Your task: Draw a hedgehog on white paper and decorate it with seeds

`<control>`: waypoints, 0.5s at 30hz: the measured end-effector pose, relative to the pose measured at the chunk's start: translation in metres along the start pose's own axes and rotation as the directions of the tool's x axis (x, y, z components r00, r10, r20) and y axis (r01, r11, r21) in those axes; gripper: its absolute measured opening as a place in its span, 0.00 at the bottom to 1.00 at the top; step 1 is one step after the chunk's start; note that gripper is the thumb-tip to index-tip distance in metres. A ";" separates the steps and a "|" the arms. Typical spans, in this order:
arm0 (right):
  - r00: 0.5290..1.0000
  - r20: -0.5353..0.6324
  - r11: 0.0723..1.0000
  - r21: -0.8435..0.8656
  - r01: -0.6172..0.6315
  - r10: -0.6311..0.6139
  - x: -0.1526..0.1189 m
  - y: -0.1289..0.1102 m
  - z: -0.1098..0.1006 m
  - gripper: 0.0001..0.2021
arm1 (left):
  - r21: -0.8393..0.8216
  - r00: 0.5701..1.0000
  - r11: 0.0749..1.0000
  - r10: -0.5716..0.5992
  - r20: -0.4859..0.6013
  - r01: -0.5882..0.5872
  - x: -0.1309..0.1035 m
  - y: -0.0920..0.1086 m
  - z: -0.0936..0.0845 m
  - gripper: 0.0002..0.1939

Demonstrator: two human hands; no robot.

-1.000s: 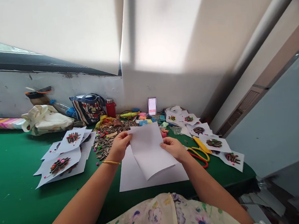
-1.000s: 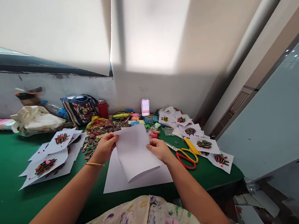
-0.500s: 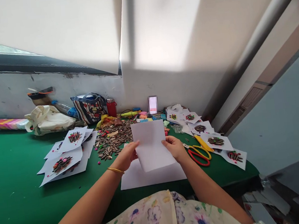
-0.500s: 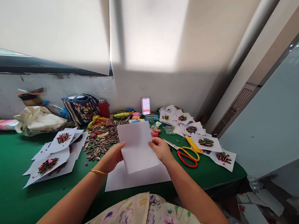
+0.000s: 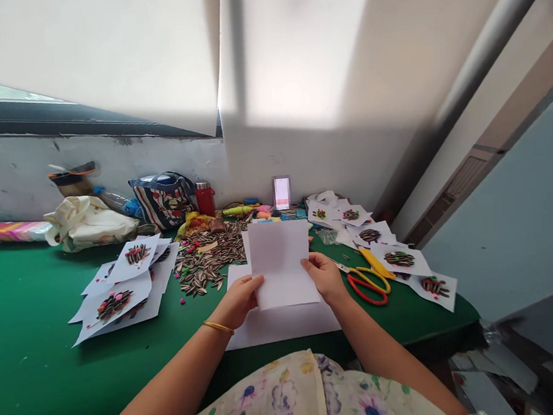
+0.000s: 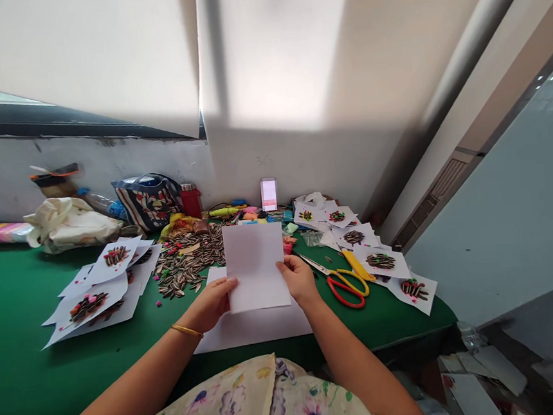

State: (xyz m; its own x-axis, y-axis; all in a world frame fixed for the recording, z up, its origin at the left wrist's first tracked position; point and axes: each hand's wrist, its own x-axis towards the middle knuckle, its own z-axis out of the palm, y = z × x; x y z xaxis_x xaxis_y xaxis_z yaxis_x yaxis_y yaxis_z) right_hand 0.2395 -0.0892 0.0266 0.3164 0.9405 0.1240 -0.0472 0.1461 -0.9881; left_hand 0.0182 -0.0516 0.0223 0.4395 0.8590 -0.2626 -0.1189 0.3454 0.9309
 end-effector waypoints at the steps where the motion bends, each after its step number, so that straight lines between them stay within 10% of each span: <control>1: 1.000 -0.002 1.000 0.002 0.010 -0.010 0.000 0.000 0.000 0.18 | 0.029 1.000 1.000 0.000 -0.014 0.000 -0.001 -0.001 0.001 0.23; 7: 0.998 -0.036 0.999 -0.021 0.047 -0.048 0.001 0.006 -0.002 0.19 | 0.194 0.982 0.980 0.074 -0.171 -0.040 0.007 -0.007 -0.003 0.22; 15: 0.985 -0.110 0.989 -0.082 0.123 -0.132 0.003 0.012 -0.007 0.17 | 0.193 0.995 0.981 0.053 -0.090 -0.035 -0.001 -0.007 0.001 0.20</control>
State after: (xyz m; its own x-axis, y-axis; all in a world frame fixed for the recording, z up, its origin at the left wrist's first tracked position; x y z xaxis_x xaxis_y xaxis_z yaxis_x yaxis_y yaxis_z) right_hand 0.2469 -0.0868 0.0146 0.4224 0.8734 0.2422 0.0697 0.2352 -0.9695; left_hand 0.0192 -0.0553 0.0159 0.3511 0.9064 -0.2348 0.0404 0.2359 0.9709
